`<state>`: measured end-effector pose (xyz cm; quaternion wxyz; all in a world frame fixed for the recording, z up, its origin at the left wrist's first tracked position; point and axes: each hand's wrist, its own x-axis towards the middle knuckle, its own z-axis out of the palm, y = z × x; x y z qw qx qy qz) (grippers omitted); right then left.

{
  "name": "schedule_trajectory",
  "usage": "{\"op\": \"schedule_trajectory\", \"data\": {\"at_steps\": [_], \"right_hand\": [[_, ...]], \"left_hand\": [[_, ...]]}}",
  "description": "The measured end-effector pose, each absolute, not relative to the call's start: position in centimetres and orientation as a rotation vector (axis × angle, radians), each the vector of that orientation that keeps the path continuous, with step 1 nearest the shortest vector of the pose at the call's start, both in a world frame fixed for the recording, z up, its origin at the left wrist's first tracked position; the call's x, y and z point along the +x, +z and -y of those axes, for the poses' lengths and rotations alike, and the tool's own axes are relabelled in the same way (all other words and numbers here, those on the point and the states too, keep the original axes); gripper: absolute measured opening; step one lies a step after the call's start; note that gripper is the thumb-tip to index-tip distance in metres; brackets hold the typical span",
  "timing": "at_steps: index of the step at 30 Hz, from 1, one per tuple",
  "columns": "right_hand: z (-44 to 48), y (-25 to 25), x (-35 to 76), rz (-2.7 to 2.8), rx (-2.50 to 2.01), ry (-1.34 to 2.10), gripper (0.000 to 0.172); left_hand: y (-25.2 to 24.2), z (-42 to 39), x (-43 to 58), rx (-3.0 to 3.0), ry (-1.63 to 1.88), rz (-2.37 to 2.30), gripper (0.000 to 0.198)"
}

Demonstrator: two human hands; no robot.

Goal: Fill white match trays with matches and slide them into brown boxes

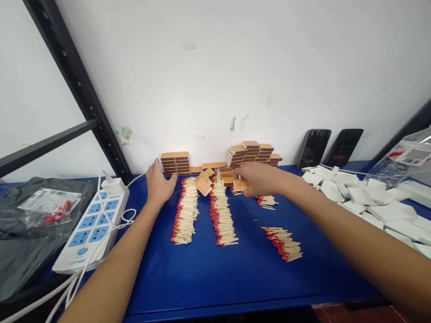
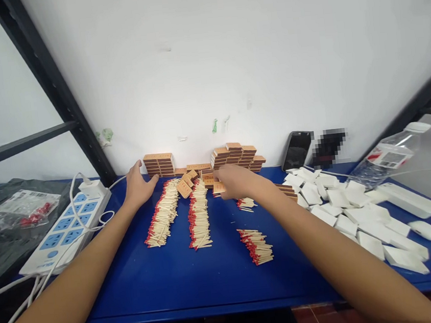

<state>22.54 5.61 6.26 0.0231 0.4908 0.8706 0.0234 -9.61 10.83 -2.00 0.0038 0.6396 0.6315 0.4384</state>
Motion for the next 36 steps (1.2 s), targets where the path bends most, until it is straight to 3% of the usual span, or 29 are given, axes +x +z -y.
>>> {"op": "schedule_trajectory", "data": {"at_steps": [5,19,25,36], "right_hand": [[-5.2,5.9,23.3,-2.767,1.398,0.279,0.019],[-7.9,4.2,24.0,-3.125,1.749,-0.482,0.039],[-8.9,1.7,23.2,-3.122,1.817,-0.303,0.031],[-8.1,2.1,23.0,-2.984,1.576,-0.044,0.053]], "left_hand": [[-2.0,-10.8,-9.4,2.020,1.374,-1.972,0.072],[-1.8,-10.6,-9.4,2.047,1.420,-1.930,0.065],[-1.8,-10.5,-9.4,2.042,1.423,-1.933,0.064],[-1.8,-10.6,-9.4,2.025,1.413,-1.943,0.065]]}}
